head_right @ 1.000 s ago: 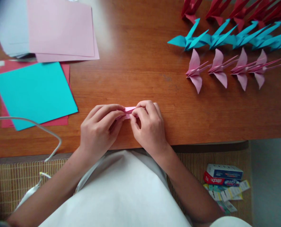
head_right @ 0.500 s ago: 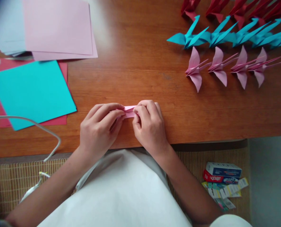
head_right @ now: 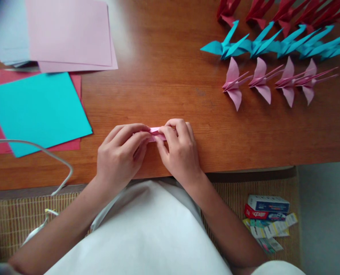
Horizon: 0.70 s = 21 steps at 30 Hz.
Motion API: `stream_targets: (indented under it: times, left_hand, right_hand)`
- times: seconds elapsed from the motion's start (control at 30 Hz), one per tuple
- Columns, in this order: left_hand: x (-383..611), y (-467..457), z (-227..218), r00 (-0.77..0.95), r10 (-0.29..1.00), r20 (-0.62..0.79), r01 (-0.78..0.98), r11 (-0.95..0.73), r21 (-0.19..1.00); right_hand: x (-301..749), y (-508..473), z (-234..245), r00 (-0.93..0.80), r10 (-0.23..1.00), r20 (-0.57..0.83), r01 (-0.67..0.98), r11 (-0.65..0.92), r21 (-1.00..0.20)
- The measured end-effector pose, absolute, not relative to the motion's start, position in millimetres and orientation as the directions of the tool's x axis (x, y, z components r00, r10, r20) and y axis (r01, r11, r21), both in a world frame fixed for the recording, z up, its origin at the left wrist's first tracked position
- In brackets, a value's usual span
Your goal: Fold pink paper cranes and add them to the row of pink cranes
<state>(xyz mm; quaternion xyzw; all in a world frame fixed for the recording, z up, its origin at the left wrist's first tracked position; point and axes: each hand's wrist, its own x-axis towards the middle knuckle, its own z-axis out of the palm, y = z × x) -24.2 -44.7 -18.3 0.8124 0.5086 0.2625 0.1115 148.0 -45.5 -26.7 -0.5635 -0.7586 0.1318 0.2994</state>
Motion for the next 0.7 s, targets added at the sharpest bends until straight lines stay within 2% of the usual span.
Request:
stream_targets:
  times: [0.23,0.4,0.53,0.7]
  left_hand:
    - [-31.6,-45.7,-16.4,0.383,0.878,0.288,0.730,-0.479,0.489]
    - [-30.4,-44.9,-16.3,0.348,0.893,0.285,0.714,-0.450,0.536]
    - [-20.2,-45.3,-15.7,0.301,0.908,0.292,0.794,-0.408,0.451]
    - [-19.5,-46.4,-14.5,0.347,0.897,0.273,0.840,-0.427,0.336]
  right_hand:
    - [149.2,-44.8,-28.5,-0.172,0.935,0.310,0.764,0.325,-0.557]
    - [149.6,-44.7,-28.6,-0.175,0.932,0.317,0.762,0.332,-0.556]
    - [149.2,-44.7,-29.6,-0.173,0.929,0.327,0.766,0.335,-0.548]
    - [149.5,-44.1,-31.0,-0.176,0.929,0.325,0.765,0.337,-0.549]
